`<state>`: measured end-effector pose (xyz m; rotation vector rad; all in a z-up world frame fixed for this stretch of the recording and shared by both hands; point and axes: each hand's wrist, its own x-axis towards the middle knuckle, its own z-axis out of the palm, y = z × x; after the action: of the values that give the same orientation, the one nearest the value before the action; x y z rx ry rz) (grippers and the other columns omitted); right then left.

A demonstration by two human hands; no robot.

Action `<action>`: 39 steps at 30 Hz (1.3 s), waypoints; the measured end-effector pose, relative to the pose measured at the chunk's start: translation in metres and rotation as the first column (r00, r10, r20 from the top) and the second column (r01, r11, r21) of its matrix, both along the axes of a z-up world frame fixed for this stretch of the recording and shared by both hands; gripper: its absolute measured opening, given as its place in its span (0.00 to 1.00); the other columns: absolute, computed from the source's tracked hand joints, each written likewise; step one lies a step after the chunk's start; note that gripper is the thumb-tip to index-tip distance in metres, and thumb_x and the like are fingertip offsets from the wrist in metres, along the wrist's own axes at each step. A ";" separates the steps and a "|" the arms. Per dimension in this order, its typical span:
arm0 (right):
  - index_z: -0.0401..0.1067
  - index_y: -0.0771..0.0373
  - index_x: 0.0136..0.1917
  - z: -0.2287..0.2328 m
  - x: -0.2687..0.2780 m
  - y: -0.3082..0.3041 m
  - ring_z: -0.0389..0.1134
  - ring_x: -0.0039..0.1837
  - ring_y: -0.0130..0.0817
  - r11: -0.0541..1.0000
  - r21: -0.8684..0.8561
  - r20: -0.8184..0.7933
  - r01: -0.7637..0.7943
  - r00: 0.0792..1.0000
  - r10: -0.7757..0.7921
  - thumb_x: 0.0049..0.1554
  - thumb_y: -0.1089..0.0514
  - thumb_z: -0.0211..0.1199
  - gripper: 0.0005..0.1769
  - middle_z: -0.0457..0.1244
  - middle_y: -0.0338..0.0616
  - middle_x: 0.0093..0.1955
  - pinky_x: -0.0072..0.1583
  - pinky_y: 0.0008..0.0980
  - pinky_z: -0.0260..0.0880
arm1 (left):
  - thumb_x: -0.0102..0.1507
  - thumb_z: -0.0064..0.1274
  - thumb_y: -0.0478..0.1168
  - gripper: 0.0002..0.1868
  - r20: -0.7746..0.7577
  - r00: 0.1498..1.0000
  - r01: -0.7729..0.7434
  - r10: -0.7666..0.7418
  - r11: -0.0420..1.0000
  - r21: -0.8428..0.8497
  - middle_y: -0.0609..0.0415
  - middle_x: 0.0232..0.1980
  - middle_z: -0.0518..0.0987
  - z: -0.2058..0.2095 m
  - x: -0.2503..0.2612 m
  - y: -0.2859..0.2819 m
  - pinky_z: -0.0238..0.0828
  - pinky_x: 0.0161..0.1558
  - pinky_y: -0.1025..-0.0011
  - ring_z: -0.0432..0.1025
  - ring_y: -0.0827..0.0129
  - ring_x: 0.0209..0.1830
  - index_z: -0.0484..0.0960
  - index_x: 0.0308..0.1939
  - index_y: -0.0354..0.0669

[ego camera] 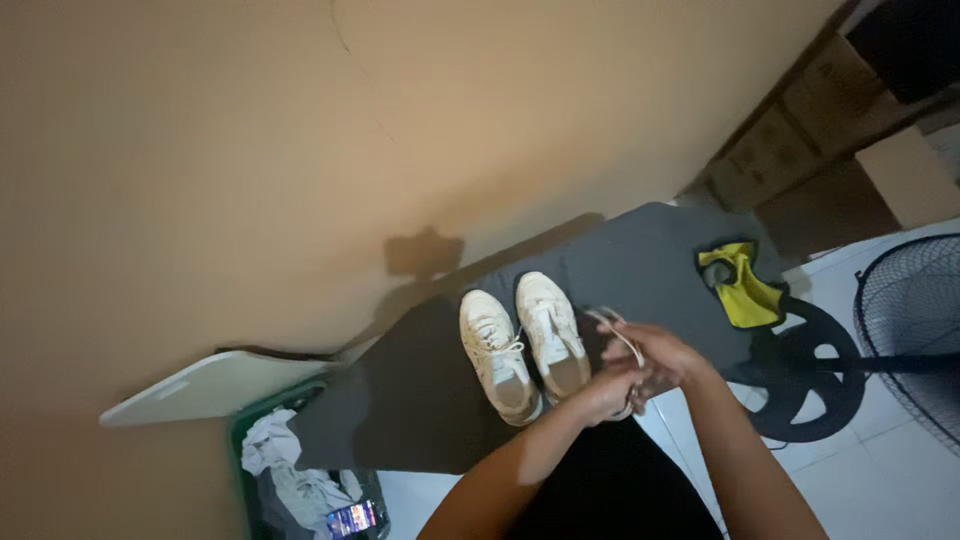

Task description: The person removes the laces from a pair of white sneakers, wipes the shoes with a cloth, and then re-laces them. The shoes remain on a dark mat on the floor throughout the process.

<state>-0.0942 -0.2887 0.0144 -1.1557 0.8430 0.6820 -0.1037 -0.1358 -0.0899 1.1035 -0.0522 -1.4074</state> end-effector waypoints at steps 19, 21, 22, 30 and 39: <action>0.60 0.68 0.73 -0.147 0.073 -0.037 0.59 0.68 0.54 0.564 -0.778 0.242 -0.277 0.696 0.676 0.58 0.52 0.63 0.34 0.59 0.62 0.67 0.68 0.44 0.58 | 0.71 0.40 0.45 0.20 0.365 0.928 -0.053 -0.075 0.943 0.329 0.38 0.53 0.79 -0.068 -0.036 -0.015 0.71 0.56 0.58 0.75 0.51 0.53 0.75 0.59 0.33; 0.59 0.68 0.76 -0.156 0.056 -0.034 0.60 0.76 0.58 0.544 -0.795 0.232 -0.269 0.694 0.681 0.55 0.53 0.66 0.39 0.60 0.65 0.73 0.76 0.45 0.58 | 0.69 0.42 0.44 0.19 0.468 0.876 -0.098 -0.119 0.905 0.415 0.38 0.50 0.80 -0.074 -0.027 -0.016 0.70 0.53 0.57 0.75 0.50 0.50 0.77 0.55 0.34; 0.58 0.68 0.76 -0.155 0.049 -0.034 0.59 0.76 0.59 0.522 -0.814 0.234 -0.253 0.680 0.695 0.54 0.54 0.66 0.41 0.59 0.65 0.73 0.75 0.46 0.58 | 0.68 0.42 0.44 0.19 0.507 0.859 -0.147 -0.075 0.912 0.384 0.39 0.48 0.81 -0.076 -0.024 -0.018 0.70 0.51 0.57 0.76 0.50 0.48 0.78 0.53 0.34; 0.57 0.65 0.78 -0.082 0.031 0.013 0.58 0.69 0.66 0.509 -0.860 0.401 -0.027 0.581 0.709 0.52 0.62 0.67 0.42 0.59 0.69 0.67 0.69 0.52 0.58 | 0.71 0.43 0.48 0.20 0.703 0.711 -0.382 0.022 0.852 0.359 0.36 0.53 0.80 -0.007 -0.004 -0.003 0.70 0.54 0.56 0.75 0.45 0.53 0.79 0.53 0.33; 0.79 0.57 0.57 0.002 0.065 0.127 0.67 0.64 0.50 0.277 -0.939 0.174 -0.205 0.413 0.894 0.63 0.49 0.56 0.16 0.69 0.48 0.58 0.65 0.52 0.64 | 0.62 0.54 0.40 0.13 0.995 0.056 -0.914 -0.083 0.397 0.085 0.44 0.45 0.81 0.106 0.023 0.135 0.69 0.52 0.52 0.75 0.46 0.47 0.81 0.51 0.44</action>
<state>-0.0293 -0.1614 0.0166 -2.5478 -0.1593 0.3240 -0.0809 -0.0008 0.0157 2.3583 0.1156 0.3368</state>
